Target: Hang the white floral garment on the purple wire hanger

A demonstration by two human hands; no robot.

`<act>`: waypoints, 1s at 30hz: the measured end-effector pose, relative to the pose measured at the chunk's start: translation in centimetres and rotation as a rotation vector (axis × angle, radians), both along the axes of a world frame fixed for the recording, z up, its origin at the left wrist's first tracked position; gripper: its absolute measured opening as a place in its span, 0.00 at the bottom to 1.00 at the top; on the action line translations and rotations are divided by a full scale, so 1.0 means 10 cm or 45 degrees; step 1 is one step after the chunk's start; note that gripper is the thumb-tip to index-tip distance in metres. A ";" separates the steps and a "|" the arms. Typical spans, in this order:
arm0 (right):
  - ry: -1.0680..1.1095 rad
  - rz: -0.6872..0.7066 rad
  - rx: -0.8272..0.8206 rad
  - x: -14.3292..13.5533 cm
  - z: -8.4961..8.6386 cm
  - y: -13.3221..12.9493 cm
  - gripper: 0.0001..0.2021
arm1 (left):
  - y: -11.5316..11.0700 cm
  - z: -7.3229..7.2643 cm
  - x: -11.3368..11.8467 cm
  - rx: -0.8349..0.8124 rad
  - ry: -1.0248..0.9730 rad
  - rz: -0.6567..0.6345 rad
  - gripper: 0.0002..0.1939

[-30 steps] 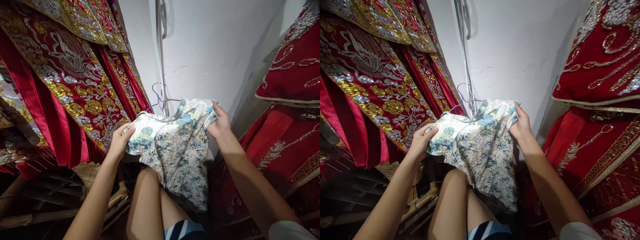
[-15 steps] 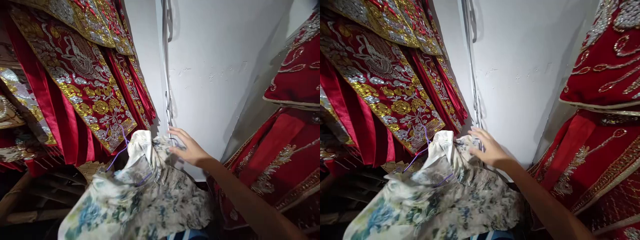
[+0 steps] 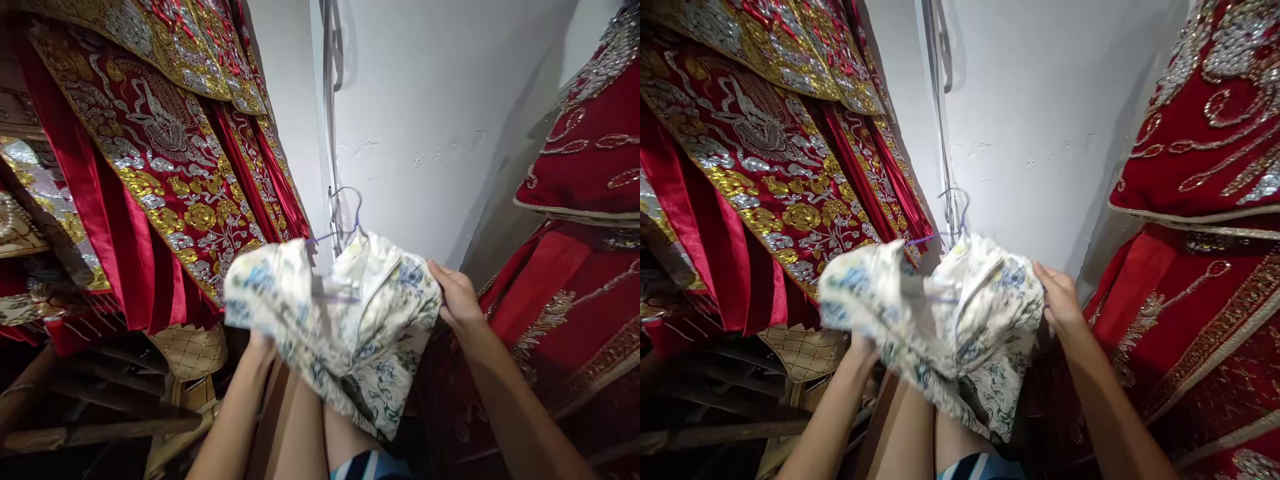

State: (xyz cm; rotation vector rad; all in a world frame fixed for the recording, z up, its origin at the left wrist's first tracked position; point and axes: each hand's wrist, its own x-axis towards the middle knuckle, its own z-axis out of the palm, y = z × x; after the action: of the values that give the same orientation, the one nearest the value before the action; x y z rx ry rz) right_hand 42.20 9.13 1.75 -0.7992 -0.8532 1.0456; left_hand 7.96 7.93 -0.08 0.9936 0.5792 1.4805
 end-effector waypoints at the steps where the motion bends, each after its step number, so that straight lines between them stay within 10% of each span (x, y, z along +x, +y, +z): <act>1: 0.039 -0.054 0.015 0.04 0.04 0.07 0.21 | -0.01 -0.06 0.02 -0.034 0.010 0.030 0.34; 11: -0.044 0.006 0.176 -0.40 0.37 0.32 0.19 | -0.08 -0.73 0.51 -0.272 0.202 0.445 0.28; 21: -0.006 -0.605 -0.023 -0.08 -0.56 0.08 0.25 | -0.44 -1.22 0.68 -0.502 0.146 0.609 0.29; 27: 0.077 -0.558 -0.203 -0.65 -1.12 -0.50 0.23 | -0.55 -1.22 0.78 -0.524 0.268 0.589 0.34; 30: -0.154 0.031 -0.256 -1.08 -1.22 -0.66 0.23 | -0.57 -1.22 0.90 -0.458 0.288 0.541 0.35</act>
State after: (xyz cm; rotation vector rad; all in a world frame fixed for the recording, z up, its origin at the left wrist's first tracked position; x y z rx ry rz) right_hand 31.41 2.51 -10.41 -1.0318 -0.8708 1.1256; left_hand 16.97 2.22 -12.31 0.7859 1.2345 1.5618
